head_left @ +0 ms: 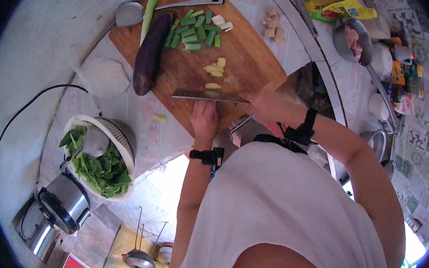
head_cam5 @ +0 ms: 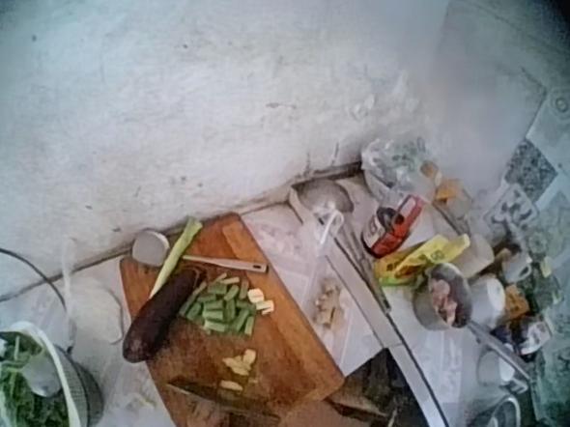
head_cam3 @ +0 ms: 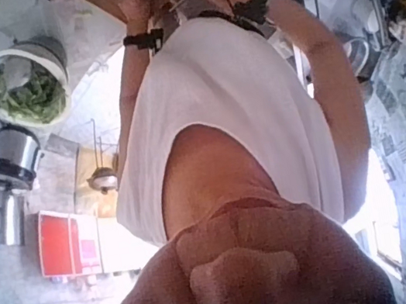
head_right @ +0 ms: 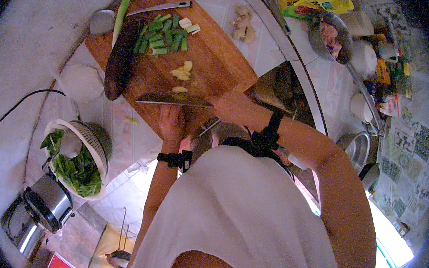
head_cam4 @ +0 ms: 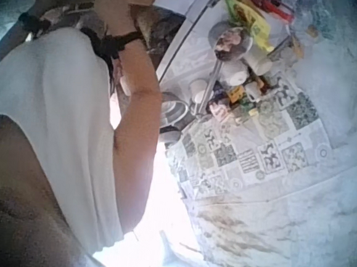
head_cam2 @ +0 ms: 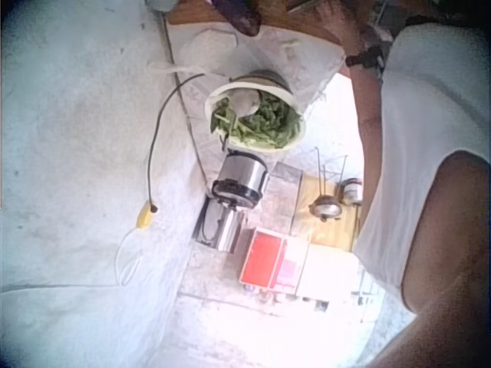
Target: The recorder washes an eggplant and سپس chops ginger and celery in a kitchen.
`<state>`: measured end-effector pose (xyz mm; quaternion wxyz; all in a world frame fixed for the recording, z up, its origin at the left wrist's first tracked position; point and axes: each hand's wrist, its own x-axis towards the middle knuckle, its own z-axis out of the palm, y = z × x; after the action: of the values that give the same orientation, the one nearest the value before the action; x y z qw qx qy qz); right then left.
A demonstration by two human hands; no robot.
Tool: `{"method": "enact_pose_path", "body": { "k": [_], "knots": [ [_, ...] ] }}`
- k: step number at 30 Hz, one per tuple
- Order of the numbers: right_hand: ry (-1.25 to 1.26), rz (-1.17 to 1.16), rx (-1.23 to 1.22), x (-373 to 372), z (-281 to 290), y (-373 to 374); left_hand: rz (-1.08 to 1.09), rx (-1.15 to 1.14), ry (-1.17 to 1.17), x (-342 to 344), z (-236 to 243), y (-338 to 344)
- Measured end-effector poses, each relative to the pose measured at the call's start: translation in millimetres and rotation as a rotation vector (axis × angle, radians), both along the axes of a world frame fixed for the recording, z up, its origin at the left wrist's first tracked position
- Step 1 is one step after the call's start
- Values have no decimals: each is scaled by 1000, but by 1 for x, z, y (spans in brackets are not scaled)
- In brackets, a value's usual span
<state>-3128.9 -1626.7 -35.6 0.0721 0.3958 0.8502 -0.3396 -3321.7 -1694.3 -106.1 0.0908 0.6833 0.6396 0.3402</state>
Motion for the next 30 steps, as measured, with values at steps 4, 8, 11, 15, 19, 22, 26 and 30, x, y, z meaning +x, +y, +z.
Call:
{"method": "enact_pose_path", "body": {
  "k": [4,8,11,15,19,22,26,30],
  "knots": [
    [69,-19,97,5,4,7,-15,8,-3,-2,2,2],
    [192,-180,20,17,-6,5,0,33,62,0,4,3],
    [168,-170,15,22,8,4,-83,14,92,-3,-1,1],
    [5,-138,40,32,17,-4,-88,-13,157,-1,-3,-1],
    [50,-50,142,29,34,-5,-75,-14,167,-3,-10,-5],
    [2,48,144,31,34,-2,-80,-10,204,-5,-15,-10],
    [-62,133,144,32,31,2,-64,41,173,-3,-11,-8],
    [55,190,226,25,36,10,-40,42,159,-2,-6,-6]
  ]
}}
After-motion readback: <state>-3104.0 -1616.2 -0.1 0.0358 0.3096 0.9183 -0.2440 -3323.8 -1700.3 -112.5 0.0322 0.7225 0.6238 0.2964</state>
